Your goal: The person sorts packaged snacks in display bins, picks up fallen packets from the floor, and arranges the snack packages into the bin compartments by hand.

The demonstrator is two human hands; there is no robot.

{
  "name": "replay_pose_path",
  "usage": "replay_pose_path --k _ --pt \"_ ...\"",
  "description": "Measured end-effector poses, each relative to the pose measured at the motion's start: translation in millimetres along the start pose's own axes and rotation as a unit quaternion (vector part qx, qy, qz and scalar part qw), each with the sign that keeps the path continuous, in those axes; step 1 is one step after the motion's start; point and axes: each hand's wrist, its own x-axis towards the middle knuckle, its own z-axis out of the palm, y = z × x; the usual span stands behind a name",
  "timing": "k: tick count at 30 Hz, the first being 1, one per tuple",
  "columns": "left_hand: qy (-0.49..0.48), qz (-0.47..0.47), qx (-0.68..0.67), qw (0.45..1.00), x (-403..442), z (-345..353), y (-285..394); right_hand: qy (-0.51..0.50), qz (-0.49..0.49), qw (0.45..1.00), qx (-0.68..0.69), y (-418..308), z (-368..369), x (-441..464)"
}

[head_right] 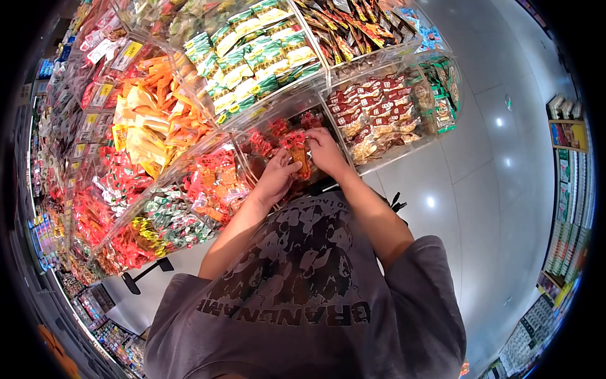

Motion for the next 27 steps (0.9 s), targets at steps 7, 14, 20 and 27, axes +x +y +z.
replay_pose_path --k 7,14,20,27 --pt "0.043 -0.018 0.003 0.999 5 -6 -8 -0.115 0.192 0.964 0.142 -49 -18 -26" --pt "0.014 -0.026 -0.058 0.998 2 -1 -1 -0.035 -0.046 0.972 -0.228 -61 -35 -33" --pt "0.01 -0.022 -0.039 0.999 0 -1 -2 -0.099 -0.019 0.901 -0.421 -115 -51 -40" --pt "0.009 -0.022 -0.031 0.999 1 -6 -4 -0.15 -0.055 0.88 -0.448 -108 -36 -31"
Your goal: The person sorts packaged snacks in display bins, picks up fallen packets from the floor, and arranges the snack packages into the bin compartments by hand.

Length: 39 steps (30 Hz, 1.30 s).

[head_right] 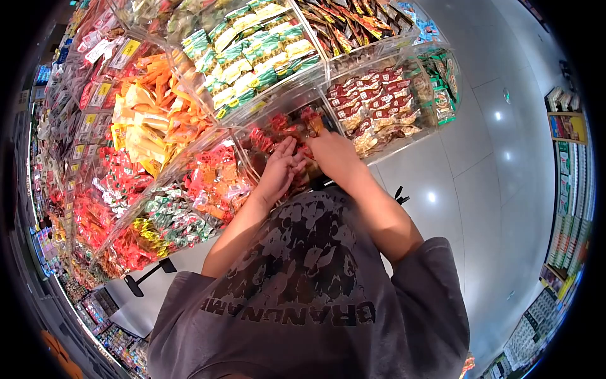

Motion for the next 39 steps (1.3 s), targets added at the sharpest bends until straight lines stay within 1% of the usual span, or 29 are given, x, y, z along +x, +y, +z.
replay_pose_path --k 2,3,5,6,8,9,11,12,14,15,17,18,21,22,24,31,33,34,36,39 --pt "-0.003 -0.008 0.03 1.0 1 -3 2 0.032 -0.048 0.997 -0.047 8 10 12" --pt "-0.005 -0.009 0.031 0.999 1 -5 4 0.033 -0.046 0.997 -0.048 9 9 16" --pt "-0.009 -0.029 0.009 0.999 -1 -8 9 -0.021 -0.034 0.998 -0.038 6 9 22" --pt "-0.01 -0.03 0.01 0.999 0 -9 8 -0.02 -0.033 0.999 -0.038 4 11 25" --pt "-0.014 -0.026 0.001 1.0 2 -10 7 0.025 -0.03 0.999 0.008 2 18 31" --pt "-0.016 -0.026 0.002 1.0 4 -11 6 0.027 -0.028 0.999 0.007 0 21 36" --pt "-0.037 -0.019 -0.019 0.999 6 -15 3 -0.01 -0.007 1.0 -0.027 1 26 44" --pt "-0.038 -0.02 -0.018 0.999 6 -16 2 -0.01 -0.006 1.0 -0.027 4 30 46" --pt "-0.046 -0.019 -0.011 0.999 7 -18 2 0.026 -0.054 0.998 0.017 12 40 49" --pt "-0.046 -0.019 -0.011 0.999 6 -18 2 0.026 -0.054 0.998 0.017 14 44 47" --pt "-0.043 -0.008 0.003 0.999 6 -16 3 0.117 -0.068 0.983 0.124 19 52 42" --pt "-0.044 -0.007 0.004 0.999 4 -13 6 0.117 -0.068 0.983 0.123 19 53 38" --pt "-0.034 -0.027 0.012 0.999 -1 -7 10 0.166 0.002 0.969 0.183 21 56 31" --pt "-0.034 -0.027 0.01 0.999 -1 -8 10 0.167 0.003 0.969 0.182 21 59 30" --pt "-0.035 -0.027 0.009 0.999 1 -9 7 0.228 -0.008 0.955 0.192 18 66 27" --pt "-0.01 -0.012 0.01 1.0 0 -7 3 0.215 0.0 0.955 0.206 25 76 25" --pt "-0.01 -0.006 0.003 1.0 -3 -3 2 0.231 -0.031 0.947 0.219 25 79 27" --pt "-0.003 -0.007 -0.021 1.0 -6 1 2 0.231 -0.033 0.947 0.218 25 79 28" --pt "0.005 -0.007 -0.045 0.999 -14 7 5 0.221 0.013 0.928 0.298 22 80 32" --pt "0.005 -0.015 -0.08 0.997 -25 16 14 0.22 0.011 0.921 0.32 20 81 40"
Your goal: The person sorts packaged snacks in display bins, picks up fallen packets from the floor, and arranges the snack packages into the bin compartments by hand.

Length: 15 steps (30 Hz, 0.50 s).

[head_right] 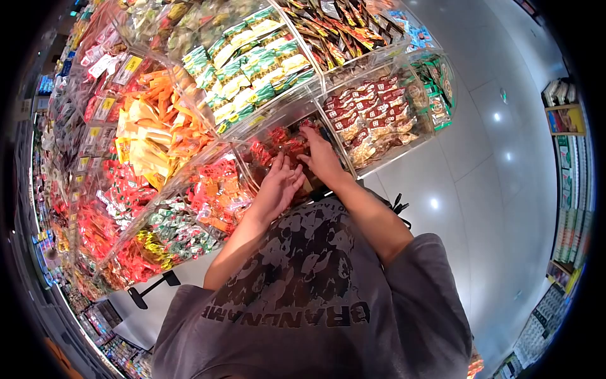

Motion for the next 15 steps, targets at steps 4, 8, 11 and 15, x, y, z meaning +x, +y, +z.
replay_pose_path --k 4,8,11,15 --pt "-0.016 0.025 0.123 0.992 -11 5 18 -0.014 -0.011 1.0 -0.022 0 -2 1" --pt "0.023 0.193 0.562 0.804 -18 20 53 -0.023 -0.055 0.997 -0.053 -6 -5 -2" --pt "0.041 0.41 0.723 0.555 5 6 53 -0.034 -0.047 0.997 -0.047 -7 -4 -3" --pt "0.036 0.363 0.78 0.508 28 -9 49 -0.034 -0.076 0.995 -0.047 -6 -6 -2"
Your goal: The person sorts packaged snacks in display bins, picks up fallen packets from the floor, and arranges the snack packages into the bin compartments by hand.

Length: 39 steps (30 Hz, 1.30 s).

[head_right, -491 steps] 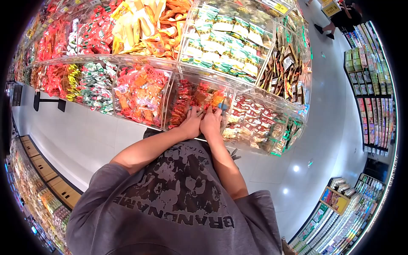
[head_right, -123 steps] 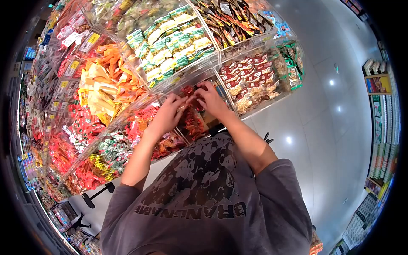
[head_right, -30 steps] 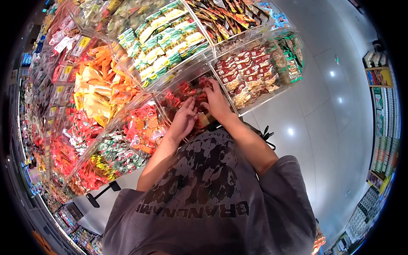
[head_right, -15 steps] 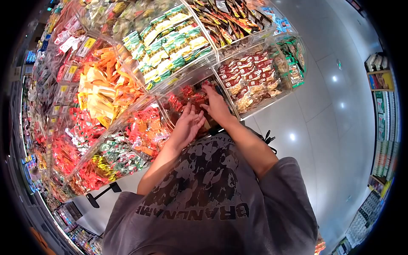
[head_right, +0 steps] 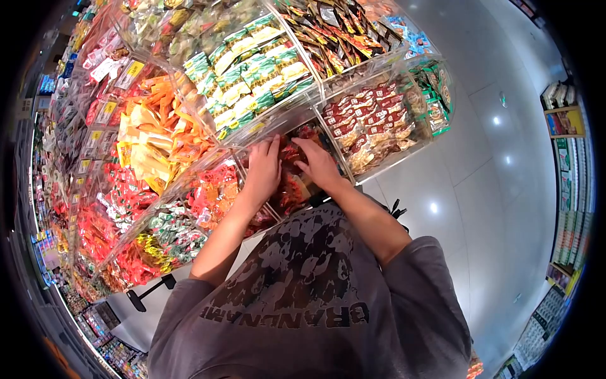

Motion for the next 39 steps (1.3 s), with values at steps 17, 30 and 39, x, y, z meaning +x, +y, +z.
replay_pose_path --k 17,30,39 --pt "0.001 0.038 0.068 0.997 14 10 8 0.003 -0.038 0.999 0.007 14 4 3" --pt "-0.005 0.023 -0.049 0.999 18 11 -6 -0.003 0.067 0.997 0.031 16 6 -2" --pt "-0.011 0.061 -0.073 0.995 17 3 -6 0.02 0.022 0.999 0.01 21 13 -11"
